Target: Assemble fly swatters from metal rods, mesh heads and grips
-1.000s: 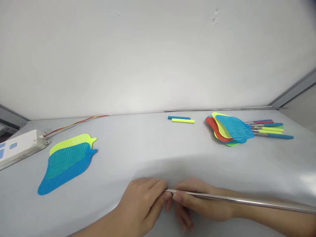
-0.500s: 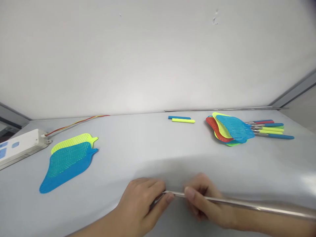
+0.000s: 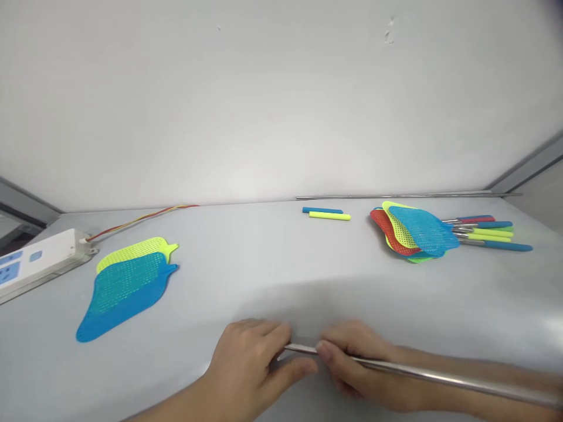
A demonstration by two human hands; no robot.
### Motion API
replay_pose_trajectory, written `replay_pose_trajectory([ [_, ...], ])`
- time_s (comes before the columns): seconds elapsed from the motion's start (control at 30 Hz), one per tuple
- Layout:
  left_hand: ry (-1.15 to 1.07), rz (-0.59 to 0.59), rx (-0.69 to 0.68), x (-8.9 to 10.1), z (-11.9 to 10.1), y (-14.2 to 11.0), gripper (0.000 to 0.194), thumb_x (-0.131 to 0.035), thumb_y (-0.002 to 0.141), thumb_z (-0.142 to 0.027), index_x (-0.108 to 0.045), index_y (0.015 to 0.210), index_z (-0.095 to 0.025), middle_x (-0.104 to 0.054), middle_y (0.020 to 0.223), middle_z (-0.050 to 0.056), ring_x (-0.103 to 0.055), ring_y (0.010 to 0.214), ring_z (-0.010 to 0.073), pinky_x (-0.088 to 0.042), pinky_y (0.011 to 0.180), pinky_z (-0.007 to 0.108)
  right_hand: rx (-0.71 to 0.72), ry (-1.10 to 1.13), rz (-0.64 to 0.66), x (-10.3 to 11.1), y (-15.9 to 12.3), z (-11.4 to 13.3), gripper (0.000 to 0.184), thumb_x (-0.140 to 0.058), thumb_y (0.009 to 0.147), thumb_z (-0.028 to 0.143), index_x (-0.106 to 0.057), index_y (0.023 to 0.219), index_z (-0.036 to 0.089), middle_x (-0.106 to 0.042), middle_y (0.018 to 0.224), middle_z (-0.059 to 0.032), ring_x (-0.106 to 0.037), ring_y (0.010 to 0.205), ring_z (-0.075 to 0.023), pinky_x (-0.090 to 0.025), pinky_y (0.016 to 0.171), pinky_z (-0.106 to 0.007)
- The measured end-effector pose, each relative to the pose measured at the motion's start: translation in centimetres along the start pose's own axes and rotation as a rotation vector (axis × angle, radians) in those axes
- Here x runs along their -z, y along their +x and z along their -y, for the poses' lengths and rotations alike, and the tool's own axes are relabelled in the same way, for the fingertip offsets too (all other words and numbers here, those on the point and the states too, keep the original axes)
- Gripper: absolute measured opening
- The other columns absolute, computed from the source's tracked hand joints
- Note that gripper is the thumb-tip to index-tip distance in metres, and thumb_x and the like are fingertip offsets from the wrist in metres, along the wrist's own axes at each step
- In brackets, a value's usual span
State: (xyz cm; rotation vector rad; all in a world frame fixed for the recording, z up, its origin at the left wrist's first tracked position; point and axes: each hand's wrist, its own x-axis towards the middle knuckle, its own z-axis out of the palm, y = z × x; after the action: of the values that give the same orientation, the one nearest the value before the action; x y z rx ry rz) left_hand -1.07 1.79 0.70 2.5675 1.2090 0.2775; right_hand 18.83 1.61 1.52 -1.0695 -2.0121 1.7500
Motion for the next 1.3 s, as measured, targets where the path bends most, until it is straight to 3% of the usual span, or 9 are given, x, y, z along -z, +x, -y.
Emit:
replay_pose_trajectory([
  [0.07,0.020,-0.034,-0.017,0.0,-0.1,0.0,0.043,-0.034,0.086,-0.046,-0.038,0.054,-0.018,-0.047,0.044,-0.004,-0.045,0.040,0.0100,-0.024,0.041,0.022,0.028,-0.022,0.051,0.3,-0.1,0.2,0.039,-0.028,0.090,0.039,-0.039,0.059,0.016,-0.043,0.052,0.0035,-0.039,0.047,-0.0056,-0.032,0.044,-0.015],
  [0.2,0.038,-0.100,-0.066,-0.2,-0.1,0.0,0.039,-0.030,0.089,-0.036,-0.040,0.055,-0.019,-0.048,0.045,-0.005,-0.046,0.040,0.0101,-0.026,0.041,0.022,-0.051,0.018,0.093,0.6,-0.1,0.5,0.039,-0.029,0.089,0.041,-0.037,0.060,0.016,-0.043,0.052,0.0036,-0.039,0.047,-0.0056,-0.032,0.043,-0.014],
  [0.6,0.023,-0.100,-0.121,-0.5,-0.3,-0.1,0.029,-0.031,0.088,-0.024,-0.040,0.061,-0.020,-0.048,0.048,-0.004,-0.045,0.039,0.0119,-0.031,0.038,0.024,-0.098,0.111,0.084,0.4,0.1,-0.1,0.040,-0.032,0.087,0.046,-0.037,0.061,0.017,-0.044,0.051,0.0039,-0.039,0.045,-0.0060,-0.032,0.043,-0.016],
  [0.73,0.028,-0.170,-0.186,-0.4,-0.6,-0.2,0.018,-0.033,0.082,-0.012,-0.047,0.074,-0.019,-0.053,0.059,-0.001,-0.050,0.045,0.0133,-0.036,0.040,0.024,-0.111,0.138,0.083,0.3,0.2,-0.1,0.040,-0.032,0.087,0.046,-0.039,0.060,0.016,-0.044,0.052,0.0038,-0.040,0.045,-0.0059,-0.033,0.043,-0.016],
  [0.87,0.008,-0.157,-0.223,-0.6,-0.5,-0.3,0.026,-0.032,0.076,-0.005,-0.047,0.091,-0.019,-0.055,0.066,0.001,-0.051,0.048,0.0133,-0.041,0.042,0.024,-0.080,0.154,0.093,0.2,0.4,-0.2,0.037,-0.033,0.088,0.041,-0.042,0.062,0.016,-0.044,0.053,0.0037,-0.040,0.046,-0.0053,-0.033,0.043,-0.014],
  [1.1,-0.028,-0.099,-0.238,-0.6,-0.6,-0.3,0.035,-0.030,0.070,-0.002,-0.045,0.097,-0.019,-0.059,0.074,0.003,-0.056,0.055,0.0149,-0.044,0.046,0.025,-0.091,0.185,0.083,0.0,0.4,-0.3,0.038,-0.034,0.088,0.041,-0.042,0.061,0.015,-0.043,0.052,0.0040,-0.039,0.044,-0.0046,-0.032,0.041,-0.014],
  [1.3,-0.129,-0.121,-0.167,-0.3,-0.6,0.2,0.018,-0.032,0.085,-0.014,-0.049,0.085,-0.019,-0.055,0.071,0.002,-0.051,0.057,0.0136,-0.042,0.049,0.025,-0.072,0.211,-0.009,-0.2,0.4,-0.6,0.043,-0.033,0.086,0.047,-0.042,0.058,0.015,-0.042,0.047,0.0039,-0.038,0.039,-0.0050,-0.031,0.038,-0.015],
])
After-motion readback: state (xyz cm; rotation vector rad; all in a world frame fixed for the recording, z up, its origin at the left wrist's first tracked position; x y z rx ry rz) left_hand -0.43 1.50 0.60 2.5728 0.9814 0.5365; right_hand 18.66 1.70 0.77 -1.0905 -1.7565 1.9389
